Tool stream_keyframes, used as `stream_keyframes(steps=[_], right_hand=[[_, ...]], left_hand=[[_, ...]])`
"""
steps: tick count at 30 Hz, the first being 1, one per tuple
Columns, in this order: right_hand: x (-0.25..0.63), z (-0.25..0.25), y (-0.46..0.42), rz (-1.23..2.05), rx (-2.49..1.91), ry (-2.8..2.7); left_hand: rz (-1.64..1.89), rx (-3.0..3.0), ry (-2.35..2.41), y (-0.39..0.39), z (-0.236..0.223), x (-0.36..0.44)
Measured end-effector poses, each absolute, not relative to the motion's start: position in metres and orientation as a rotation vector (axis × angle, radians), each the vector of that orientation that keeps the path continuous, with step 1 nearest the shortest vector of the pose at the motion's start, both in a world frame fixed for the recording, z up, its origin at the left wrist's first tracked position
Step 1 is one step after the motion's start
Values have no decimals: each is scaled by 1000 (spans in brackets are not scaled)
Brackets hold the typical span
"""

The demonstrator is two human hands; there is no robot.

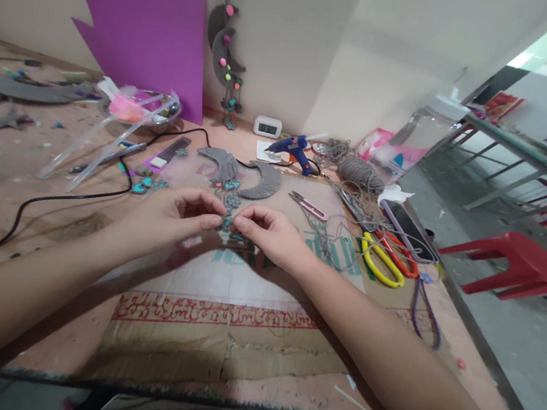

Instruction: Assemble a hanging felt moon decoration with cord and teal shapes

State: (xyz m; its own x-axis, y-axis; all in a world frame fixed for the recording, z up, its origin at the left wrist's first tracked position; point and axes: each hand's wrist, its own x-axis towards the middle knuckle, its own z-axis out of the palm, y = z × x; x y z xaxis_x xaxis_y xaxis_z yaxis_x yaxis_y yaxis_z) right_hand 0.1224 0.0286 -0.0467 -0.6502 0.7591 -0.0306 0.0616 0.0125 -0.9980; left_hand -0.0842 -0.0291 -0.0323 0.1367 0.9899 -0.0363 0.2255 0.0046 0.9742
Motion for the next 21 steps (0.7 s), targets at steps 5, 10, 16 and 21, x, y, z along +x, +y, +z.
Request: stream_keyframes(steps=[5, 10, 16, 21], right_hand=[[123, -48, 28, 1638, -868, -1800], [122, -43, 25, 1617, -928, -1817], [120, -45, 28, 1615, -961, -1808], [121, -48, 28, 1574, -894, -1773]], left_hand=[[986, 1507, 1321, -29, -32, -84], [989, 1520, 1344, -29, -32, -83], [964, 1527, 1349, -30, -33, -82], [968, 1521, 1347, -29, -32, -82]])
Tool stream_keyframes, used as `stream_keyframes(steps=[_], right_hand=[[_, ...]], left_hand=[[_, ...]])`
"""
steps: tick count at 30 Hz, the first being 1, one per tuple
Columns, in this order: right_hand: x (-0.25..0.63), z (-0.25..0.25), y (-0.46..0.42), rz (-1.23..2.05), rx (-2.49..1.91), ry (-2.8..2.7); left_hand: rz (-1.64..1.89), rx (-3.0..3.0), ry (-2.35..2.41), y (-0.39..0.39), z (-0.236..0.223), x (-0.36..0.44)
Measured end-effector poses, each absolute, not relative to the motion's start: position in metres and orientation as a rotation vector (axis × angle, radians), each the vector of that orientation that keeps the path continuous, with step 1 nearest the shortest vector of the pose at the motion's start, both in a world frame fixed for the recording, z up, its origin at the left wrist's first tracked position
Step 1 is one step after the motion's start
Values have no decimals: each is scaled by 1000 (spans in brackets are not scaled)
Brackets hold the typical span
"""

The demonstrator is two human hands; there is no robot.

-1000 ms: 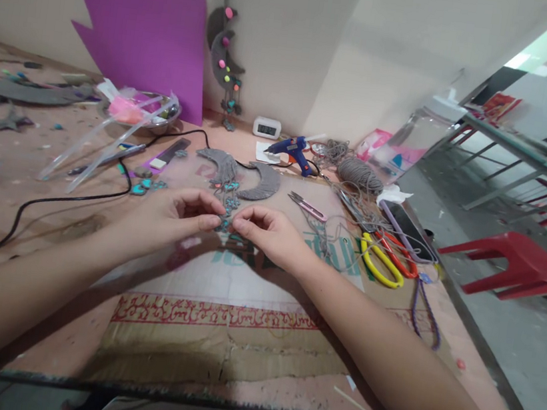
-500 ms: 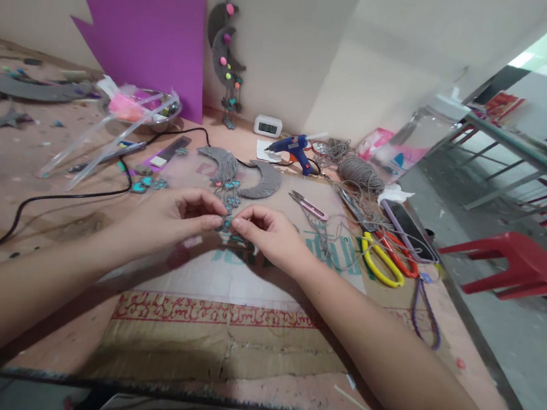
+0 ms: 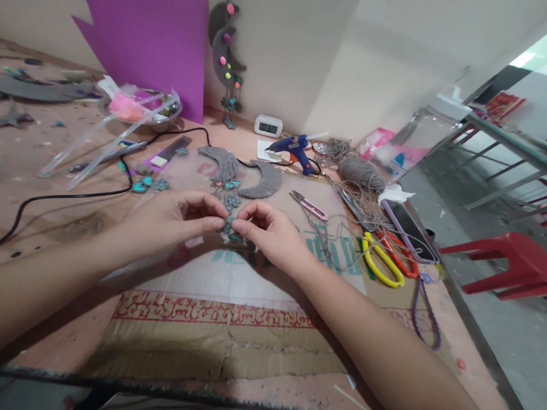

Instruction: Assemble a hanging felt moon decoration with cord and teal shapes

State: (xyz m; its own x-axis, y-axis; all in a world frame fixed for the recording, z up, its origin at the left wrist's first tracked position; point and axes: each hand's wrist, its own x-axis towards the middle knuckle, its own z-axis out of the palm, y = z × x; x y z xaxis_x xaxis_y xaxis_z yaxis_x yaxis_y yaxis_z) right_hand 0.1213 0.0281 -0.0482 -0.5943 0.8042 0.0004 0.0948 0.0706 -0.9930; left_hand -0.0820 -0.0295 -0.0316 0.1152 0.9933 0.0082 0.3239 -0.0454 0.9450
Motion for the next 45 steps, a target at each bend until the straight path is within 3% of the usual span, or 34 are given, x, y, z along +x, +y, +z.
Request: stream_keyframes(steps=[7, 15, 18, 22, 29, 45], right_hand=[[121, -44, 22, 1245, -868, -1849], [133, -36, 44, 788, -820, -1451], [134, -35, 41, 959, -855, -1517], [124, -45, 28, 1609, -934, -1655], [111, -46, 23, 2260, -859, -1152], [113, -53, 27, 1715, -835, -1349]], left_hand=[[959, 1426, 1338, -30, -33, -82], [1021, 1289, 1306, -26, -38, -83], [1035, 1255, 1274, -26, -37, -84], [1146, 1244, 1208, -26, -33, -83], [1205, 1359, 1175, -30, -34, -78], [965, 1221, 1112, -25, -64, -67]])
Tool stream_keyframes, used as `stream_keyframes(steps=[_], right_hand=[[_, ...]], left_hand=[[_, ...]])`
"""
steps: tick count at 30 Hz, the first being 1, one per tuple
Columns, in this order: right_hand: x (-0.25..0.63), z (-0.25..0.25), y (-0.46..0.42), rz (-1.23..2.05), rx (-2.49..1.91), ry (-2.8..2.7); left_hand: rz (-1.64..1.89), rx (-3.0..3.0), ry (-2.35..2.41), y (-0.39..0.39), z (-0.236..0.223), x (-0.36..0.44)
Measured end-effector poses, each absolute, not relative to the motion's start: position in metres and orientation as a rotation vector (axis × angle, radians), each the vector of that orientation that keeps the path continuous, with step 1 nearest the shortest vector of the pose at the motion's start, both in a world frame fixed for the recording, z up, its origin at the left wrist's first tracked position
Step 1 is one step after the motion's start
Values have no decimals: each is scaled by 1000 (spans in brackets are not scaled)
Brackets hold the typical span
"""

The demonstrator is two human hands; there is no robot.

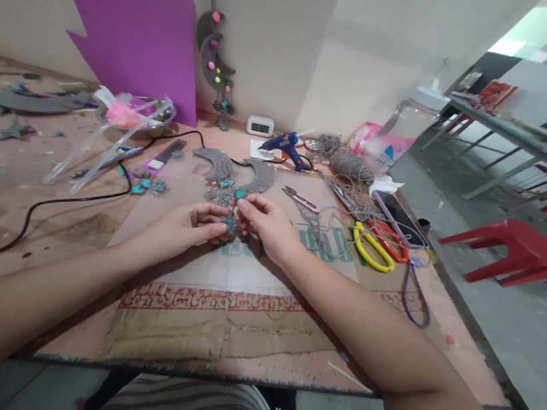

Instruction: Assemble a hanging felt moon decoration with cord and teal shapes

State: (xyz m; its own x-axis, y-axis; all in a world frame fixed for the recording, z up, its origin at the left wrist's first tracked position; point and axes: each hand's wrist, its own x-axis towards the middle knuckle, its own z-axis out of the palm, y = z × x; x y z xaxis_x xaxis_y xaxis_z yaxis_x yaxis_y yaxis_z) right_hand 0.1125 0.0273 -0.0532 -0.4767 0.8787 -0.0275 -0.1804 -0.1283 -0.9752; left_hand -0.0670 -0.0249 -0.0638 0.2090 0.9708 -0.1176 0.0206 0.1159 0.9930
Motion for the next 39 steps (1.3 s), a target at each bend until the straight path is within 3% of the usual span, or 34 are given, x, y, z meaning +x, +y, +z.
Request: stream_keyframes(steps=[8, 23, 34, 39], right_hand=[[113, -57, 23, 1611, -869, -1467], [112, -60, 24, 1754, -841, -1386], [117, -52, 29, 1188, -849, -1451], [113, -49, 13, 1184, -856, -1624]], left_hand=[[902, 1368, 1237, -29, -54, -68], [899, 1371, 1194, -27, -53, -68], [650, 1974, 1563, -32, -43, -83], [890, 2021, 1483, -34, -31, -83]])
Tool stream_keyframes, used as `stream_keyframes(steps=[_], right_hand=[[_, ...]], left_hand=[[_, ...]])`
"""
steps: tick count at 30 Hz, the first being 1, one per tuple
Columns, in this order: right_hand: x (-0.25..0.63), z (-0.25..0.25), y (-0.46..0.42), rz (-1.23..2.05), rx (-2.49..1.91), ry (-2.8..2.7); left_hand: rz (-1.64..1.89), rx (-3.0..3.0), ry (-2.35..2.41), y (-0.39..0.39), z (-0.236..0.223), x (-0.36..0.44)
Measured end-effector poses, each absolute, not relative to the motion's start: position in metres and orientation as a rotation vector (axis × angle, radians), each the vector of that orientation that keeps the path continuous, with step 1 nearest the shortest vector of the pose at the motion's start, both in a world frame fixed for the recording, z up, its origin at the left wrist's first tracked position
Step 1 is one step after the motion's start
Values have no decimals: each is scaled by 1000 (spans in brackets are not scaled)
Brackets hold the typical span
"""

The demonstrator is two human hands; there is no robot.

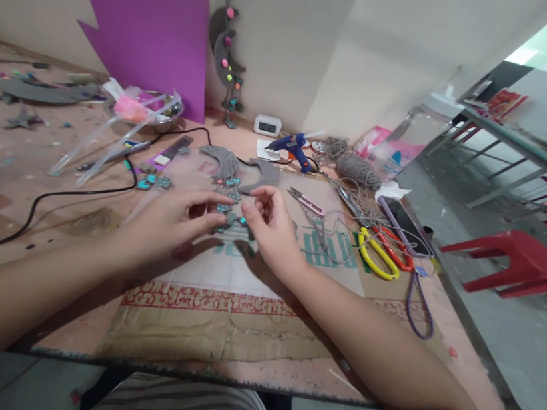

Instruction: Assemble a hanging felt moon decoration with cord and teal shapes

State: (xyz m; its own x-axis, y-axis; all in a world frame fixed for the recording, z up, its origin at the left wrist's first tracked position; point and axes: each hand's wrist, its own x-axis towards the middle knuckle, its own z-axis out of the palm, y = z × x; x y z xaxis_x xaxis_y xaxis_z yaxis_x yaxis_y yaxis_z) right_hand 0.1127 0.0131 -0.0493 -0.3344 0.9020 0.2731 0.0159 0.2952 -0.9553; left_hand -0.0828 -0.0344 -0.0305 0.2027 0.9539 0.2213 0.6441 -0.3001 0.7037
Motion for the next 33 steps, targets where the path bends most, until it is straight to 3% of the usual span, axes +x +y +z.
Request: stream_keyframes(steps=[14, 20, 33], right_hand=[[109, -54, 9, 1205, -816, -1799], [114, -53, 17, 1173, -825, -1702], [110, -56, 9, 1310, -756, -1838]], left_hand=[[1075, 2205, 1204, -35, -31, -77], [1151, 2053, 1398, -33, -19, -86], [1031, 2274, 1110, -34, -40, -75]])
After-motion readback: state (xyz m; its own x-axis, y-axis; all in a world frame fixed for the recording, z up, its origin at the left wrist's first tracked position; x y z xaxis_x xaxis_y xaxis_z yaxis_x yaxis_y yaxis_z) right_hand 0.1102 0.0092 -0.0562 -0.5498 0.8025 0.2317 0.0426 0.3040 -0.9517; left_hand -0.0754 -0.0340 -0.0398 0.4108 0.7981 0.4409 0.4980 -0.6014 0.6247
